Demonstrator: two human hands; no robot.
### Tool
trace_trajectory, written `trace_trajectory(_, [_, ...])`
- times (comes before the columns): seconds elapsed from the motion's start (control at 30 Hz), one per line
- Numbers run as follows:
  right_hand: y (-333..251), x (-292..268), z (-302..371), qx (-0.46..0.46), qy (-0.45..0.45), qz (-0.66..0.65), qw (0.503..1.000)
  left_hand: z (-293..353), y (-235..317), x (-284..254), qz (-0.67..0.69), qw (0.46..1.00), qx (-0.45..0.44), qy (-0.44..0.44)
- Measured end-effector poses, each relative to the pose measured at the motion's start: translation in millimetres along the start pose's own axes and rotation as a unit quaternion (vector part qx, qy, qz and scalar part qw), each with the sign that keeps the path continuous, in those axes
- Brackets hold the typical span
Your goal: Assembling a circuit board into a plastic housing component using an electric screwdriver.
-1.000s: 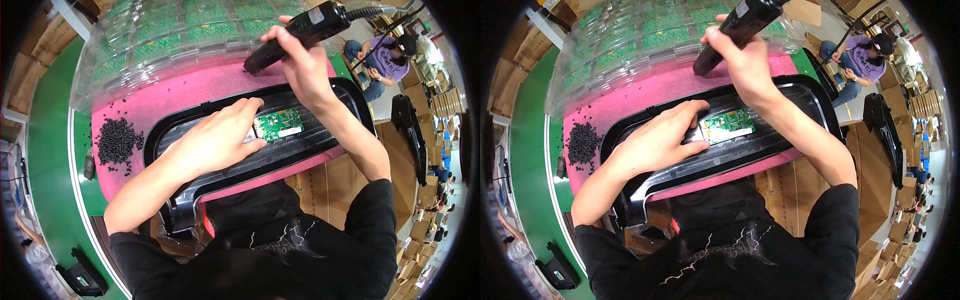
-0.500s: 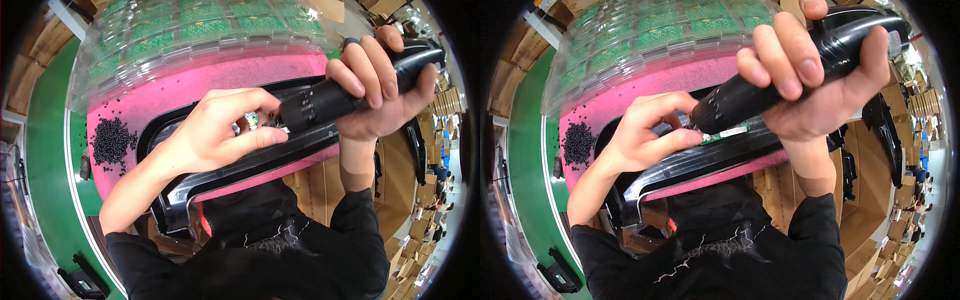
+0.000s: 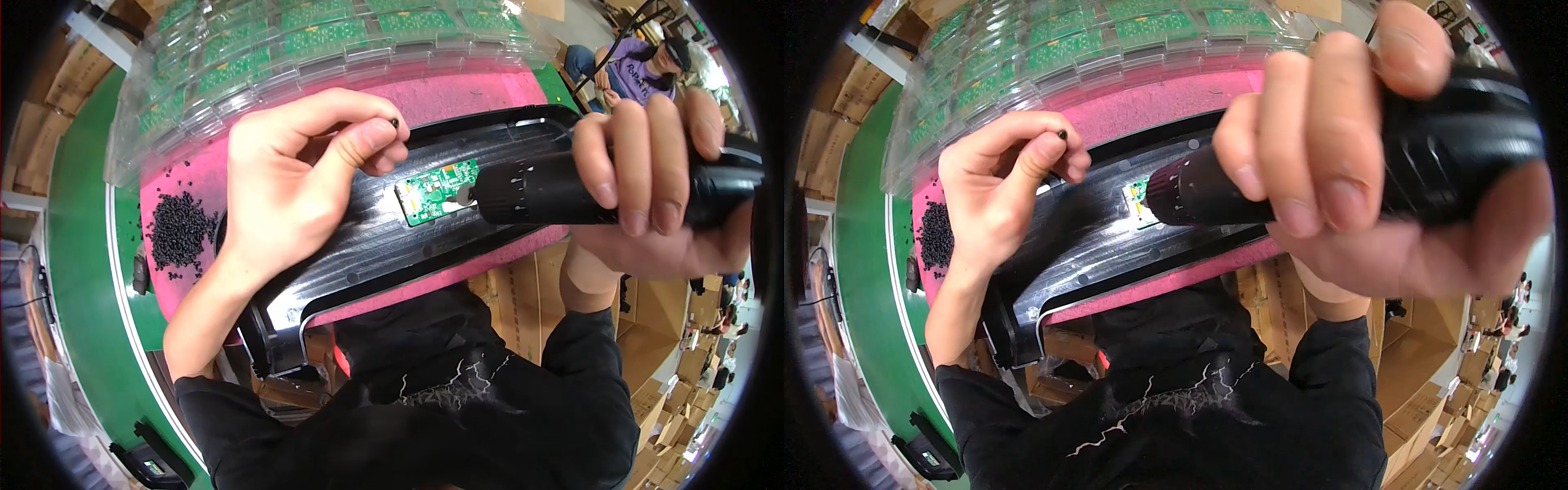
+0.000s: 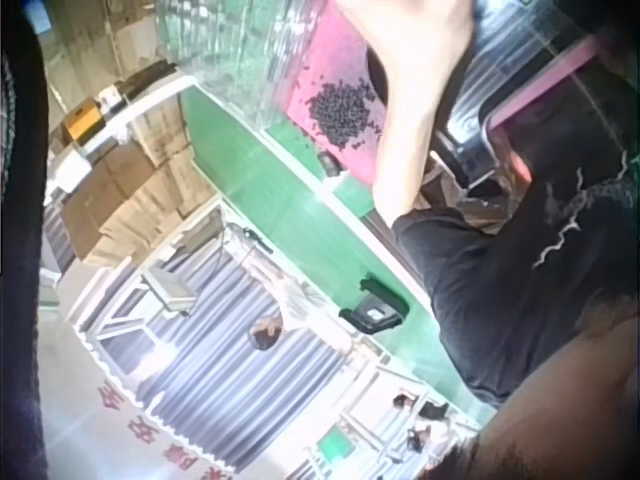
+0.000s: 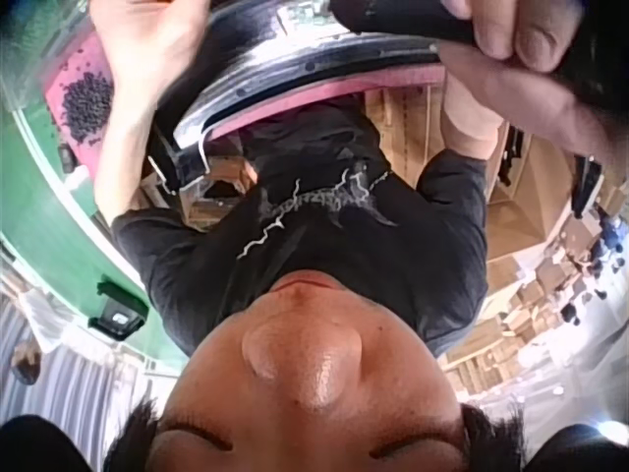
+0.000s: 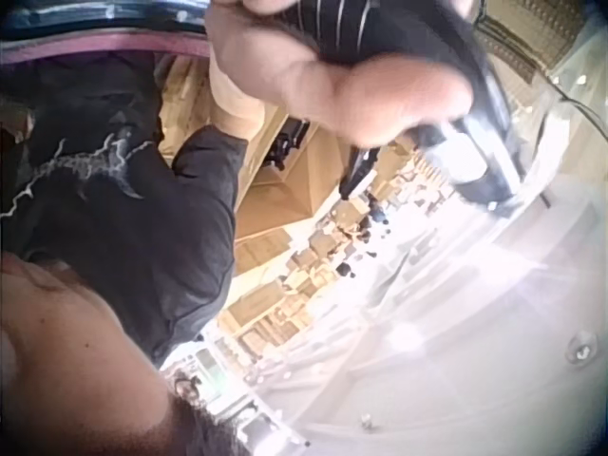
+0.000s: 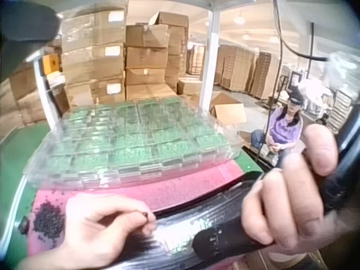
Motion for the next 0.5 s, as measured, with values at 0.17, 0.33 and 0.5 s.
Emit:
trace_trajectory(0.17, [-6,8,7,-0.027,0.019,0.018,0.999,7,-2,9,0.024,0.989,-0.126,-0.079])
trace_trajectory(0.33, [-3,4,0,-0.035,-0.001,0.023,0.999,4,-3,5,0.060,0.983,-0.157,-0.068])
trace_trajectory(0.5, [9,9,-6,-0.041,-0.028,0.024,0.998,4,-10,2,0.033,0.990,-0.117,-0.065])
Point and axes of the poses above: each hand's wrist, its own z-axis away from the middle knuckle, its own x-axis out of the palm, y = z × x, the point moved 2 cm from there along -z, towards the middle knuckle, and after that the axes turned 5 degrees about y, right-handed, at the moved point
